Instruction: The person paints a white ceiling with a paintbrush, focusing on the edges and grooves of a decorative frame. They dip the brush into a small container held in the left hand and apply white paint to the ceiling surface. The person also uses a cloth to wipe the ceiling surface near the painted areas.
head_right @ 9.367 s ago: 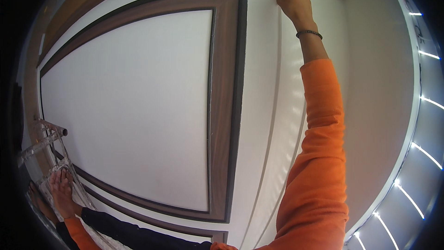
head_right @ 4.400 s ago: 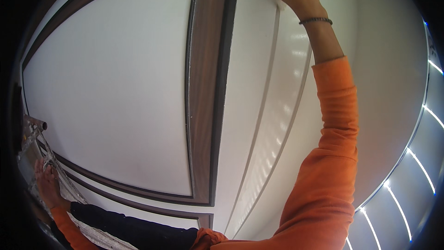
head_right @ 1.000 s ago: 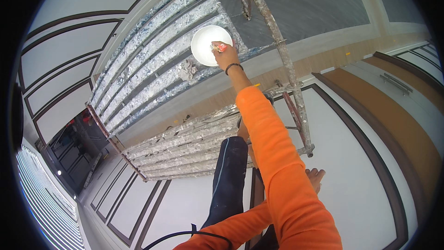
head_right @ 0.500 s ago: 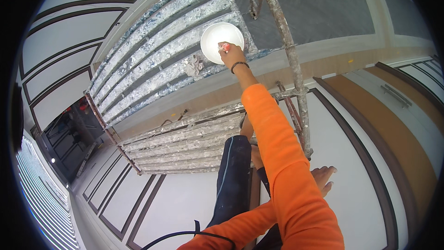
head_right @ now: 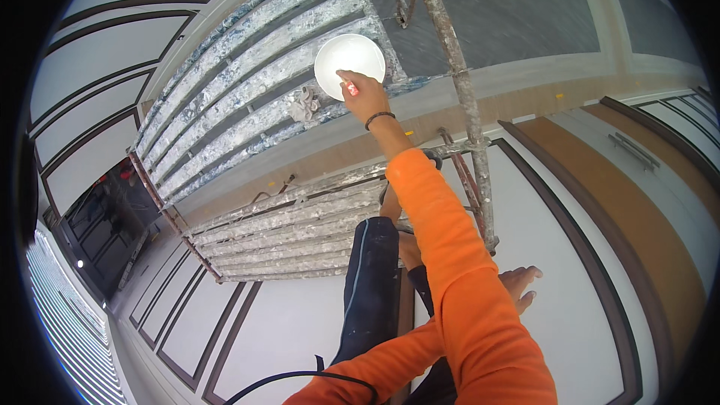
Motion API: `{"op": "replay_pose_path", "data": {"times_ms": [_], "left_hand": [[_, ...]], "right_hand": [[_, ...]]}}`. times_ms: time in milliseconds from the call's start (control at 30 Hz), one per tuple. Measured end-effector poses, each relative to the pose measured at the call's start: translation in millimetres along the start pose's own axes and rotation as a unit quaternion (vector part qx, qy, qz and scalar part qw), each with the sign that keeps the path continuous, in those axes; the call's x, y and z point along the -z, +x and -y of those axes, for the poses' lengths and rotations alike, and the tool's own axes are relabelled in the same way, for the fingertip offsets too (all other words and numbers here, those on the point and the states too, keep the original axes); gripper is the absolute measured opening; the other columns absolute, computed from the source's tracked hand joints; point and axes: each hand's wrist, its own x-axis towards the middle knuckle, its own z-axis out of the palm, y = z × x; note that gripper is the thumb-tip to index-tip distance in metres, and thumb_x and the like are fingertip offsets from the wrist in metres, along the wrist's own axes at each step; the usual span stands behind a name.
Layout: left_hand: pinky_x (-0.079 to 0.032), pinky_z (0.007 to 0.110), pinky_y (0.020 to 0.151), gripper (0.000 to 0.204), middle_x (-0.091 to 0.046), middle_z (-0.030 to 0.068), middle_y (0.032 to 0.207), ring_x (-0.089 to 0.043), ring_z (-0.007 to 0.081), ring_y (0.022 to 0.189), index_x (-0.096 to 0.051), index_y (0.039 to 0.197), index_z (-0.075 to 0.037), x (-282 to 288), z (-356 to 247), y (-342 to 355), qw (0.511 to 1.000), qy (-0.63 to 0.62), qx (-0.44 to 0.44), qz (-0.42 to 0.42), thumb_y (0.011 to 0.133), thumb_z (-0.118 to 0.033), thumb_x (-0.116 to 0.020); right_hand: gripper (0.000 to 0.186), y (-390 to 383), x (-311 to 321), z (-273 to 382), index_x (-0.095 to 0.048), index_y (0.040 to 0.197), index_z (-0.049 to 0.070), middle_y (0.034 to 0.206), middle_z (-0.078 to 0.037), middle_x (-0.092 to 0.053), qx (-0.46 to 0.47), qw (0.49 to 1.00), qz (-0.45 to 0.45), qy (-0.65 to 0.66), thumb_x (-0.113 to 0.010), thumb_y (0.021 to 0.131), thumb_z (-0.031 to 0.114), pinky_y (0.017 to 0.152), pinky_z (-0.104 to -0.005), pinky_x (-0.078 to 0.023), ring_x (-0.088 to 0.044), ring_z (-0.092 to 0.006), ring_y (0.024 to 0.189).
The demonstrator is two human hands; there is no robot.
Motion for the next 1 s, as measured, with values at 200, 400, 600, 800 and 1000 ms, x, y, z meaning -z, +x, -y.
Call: {"op": "replay_pose_path", "data": {"times_ms": [200, 400, 600, 800, 1000], "left_hand": [[-0.047, 0.046, 0.101, 0.039, -0.061, 0.0157, 0.132, -0.061, 0.0338, 0.119, -0.046, 0.135, -0.010, 17, -11, -3, 0.998, 0.026, 0.044, 0.037, 0.099, -0.019, -0.059], [-0.047, 0.050, 0.096, 0.044, -0.061, 0.0166, 0.126, -0.061, 0.0364, 0.114, -0.046, 0.136, -0.008, 11, -4, -3, 0.989, 0.116, 0.074, 0.048, 0.095, -0.013, -0.060], [-0.050, 0.051, 0.089, 0.047, -0.062, 0.0155, 0.117, -0.064, 0.0374, 0.105, -0.046, 0.137, -0.008, 15, -11, -4, 0.990, 0.115, 0.053, 0.057, 0.093, -0.012, -0.061], [-0.052, 0.049, 0.088, 0.046, -0.062, 0.0164, 0.119, -0.065, 0.0374, 0.103, -0.046, 0.136, -0.007, 19, -9, -7, 0.992, 0.111, 0.036, 0.041, 0.093, -0.014, -0.062], [-0.052, 0.050, 0.090, 0.046, -0.062, 0.0182, 0.121, -0.064, 0.0384, 0.108, -0.045, 0.137, -0.007, 18, -9, -4, 0.994, 0.063, 0.055, 0.075, 0.095, -0.017, -0.061]], "right_hand": [[0.028, 2, 1, -7, -0.071, 0.117, 0.010, 0.100, -0.021, -0.075, -0.034, 0.999, -0.034, 0.016, -0.070, 0.089, 0.012, 0.081, -0.0427, -0.059, -0.073, -0.0364, 0.092], [0.029, 2, 6, -12, -0.063, 0.119, 0.001, 0.102, -0.019, -0.070, -0.196, 0.917, -0.136, 0.321, -0.070, 0.091, 0.004, 0.069, -0.0353, -0.066, -0.076, -0.0292, 0.089], [0.031, -3, 15, -12, -0.060, 0.118, -0.003, 0.105, -0.017, -0.069, -0.279, 0.825, -0.137, 0.472, -0.073, 0.093, 0.010, 0.074, -0.0395, -0.067, -0.075, -0.0311, 0.093], [0.037, -2, 14, -23, -0.058, 0.118, -0.003, 0.101, -0.020, -0.069, -0.278, 0.741, -0.169, 0.588, -0.072, 0.097, 0.024, 0.075, -0.0384, -0.067, -0.075, -0.0325, 0.094], [0.040, -2, -1, -17, -0.058, 0.112, 0.002, 0.091, -0.017, -0.070, -0.304, 0.697, -0.179, 0.624, -0.075, 0.094, 0.034, 0.072, -0.0372, -0.067, -0.075, -0.0246, 0.084]]}}
